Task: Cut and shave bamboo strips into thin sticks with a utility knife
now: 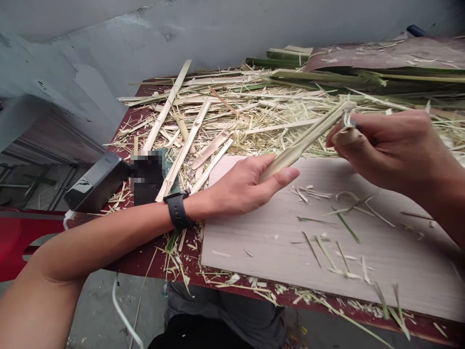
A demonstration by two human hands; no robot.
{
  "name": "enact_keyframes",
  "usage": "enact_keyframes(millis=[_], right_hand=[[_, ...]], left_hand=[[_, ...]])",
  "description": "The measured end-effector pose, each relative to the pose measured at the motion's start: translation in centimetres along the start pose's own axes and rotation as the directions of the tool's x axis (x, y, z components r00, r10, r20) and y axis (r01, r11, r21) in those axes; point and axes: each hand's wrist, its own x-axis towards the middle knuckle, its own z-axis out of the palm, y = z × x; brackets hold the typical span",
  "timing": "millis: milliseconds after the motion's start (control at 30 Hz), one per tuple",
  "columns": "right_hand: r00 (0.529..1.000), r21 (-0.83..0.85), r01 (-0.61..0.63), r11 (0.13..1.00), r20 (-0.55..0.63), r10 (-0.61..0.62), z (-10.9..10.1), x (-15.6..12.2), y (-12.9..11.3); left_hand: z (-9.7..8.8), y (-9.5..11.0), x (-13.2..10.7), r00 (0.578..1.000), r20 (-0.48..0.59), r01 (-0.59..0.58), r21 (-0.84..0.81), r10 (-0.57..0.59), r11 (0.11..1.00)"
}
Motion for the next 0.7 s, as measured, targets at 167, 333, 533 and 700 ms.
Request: enact_keyframes(millis=[167, 333, 533, 700], right_hand=[[1.000, -0.006, -0.028, 1.000, 0.012, 0.028, -0.05, 0.05, 0.06], [0.999, -0.005, -0.028, 1.000, 0.022, 0.029, 0.07, 0.07, 0.06], [1.000, -0.011, -0.012, 1.000, 0.010, 0.012, 0.02, -0.10, 0.31], [0.999, -0.009, -0.027, 1.000, 0.018, 0.028, -0.07, -0.18, 0.38]], left_hand=[[0.02, 0.00, 0.08, 1.000, -0.003, 0.000, 0.014, 0.000, 1.000], [0.05, -0.11, 0.04, 1.000, -0.007, -0.025, 0.011, 0.025, 1.000], [0.03, -0.14, 0.06, 1.000, 0.001, -0.027, 0.012, 0.027, 1.000], [0.04, -0.15, 0.07, 0.999, -0.003, -0.049, -0.002, 0.049, 0.999]])
